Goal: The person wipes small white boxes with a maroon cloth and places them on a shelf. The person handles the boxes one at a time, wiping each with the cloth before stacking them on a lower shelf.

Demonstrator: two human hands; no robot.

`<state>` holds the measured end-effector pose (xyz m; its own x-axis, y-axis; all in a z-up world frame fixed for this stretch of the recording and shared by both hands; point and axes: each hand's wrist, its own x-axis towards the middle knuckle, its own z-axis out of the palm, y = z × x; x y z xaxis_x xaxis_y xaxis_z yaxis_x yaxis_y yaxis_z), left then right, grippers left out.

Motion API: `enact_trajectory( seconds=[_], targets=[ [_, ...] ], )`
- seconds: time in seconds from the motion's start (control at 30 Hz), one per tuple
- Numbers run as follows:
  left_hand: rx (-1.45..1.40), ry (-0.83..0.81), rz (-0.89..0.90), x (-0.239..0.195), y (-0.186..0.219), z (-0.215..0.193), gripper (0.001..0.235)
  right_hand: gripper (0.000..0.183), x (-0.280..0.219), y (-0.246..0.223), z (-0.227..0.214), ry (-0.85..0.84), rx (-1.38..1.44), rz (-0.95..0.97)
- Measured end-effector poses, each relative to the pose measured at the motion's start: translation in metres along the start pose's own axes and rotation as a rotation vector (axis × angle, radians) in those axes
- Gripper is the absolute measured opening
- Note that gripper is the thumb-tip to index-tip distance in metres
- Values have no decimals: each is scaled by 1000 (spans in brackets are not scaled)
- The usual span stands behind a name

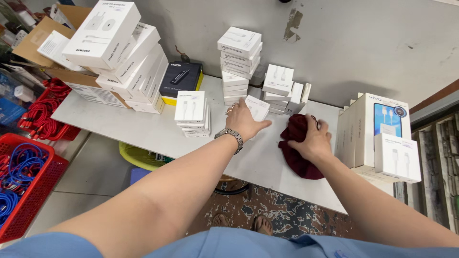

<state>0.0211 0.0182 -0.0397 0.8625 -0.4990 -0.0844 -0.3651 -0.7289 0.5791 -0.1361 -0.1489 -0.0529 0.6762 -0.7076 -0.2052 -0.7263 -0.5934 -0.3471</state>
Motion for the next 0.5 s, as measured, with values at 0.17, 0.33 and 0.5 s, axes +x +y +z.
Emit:
enact_trajectory(
  seconds=[0.17,0.33,0.5],
  targets=[
    [63,-34,-32,-4,7,-4,98,62,0,4,-13,-56,509,55],
    [-137,37,-14,-24,19,-18,111,54,-7,-39,-59,-430,1303,179],
    [-523,-190,-50,-45,10,-43,83,52,-39,-88,-72,-512,1352,36]
  ],
)
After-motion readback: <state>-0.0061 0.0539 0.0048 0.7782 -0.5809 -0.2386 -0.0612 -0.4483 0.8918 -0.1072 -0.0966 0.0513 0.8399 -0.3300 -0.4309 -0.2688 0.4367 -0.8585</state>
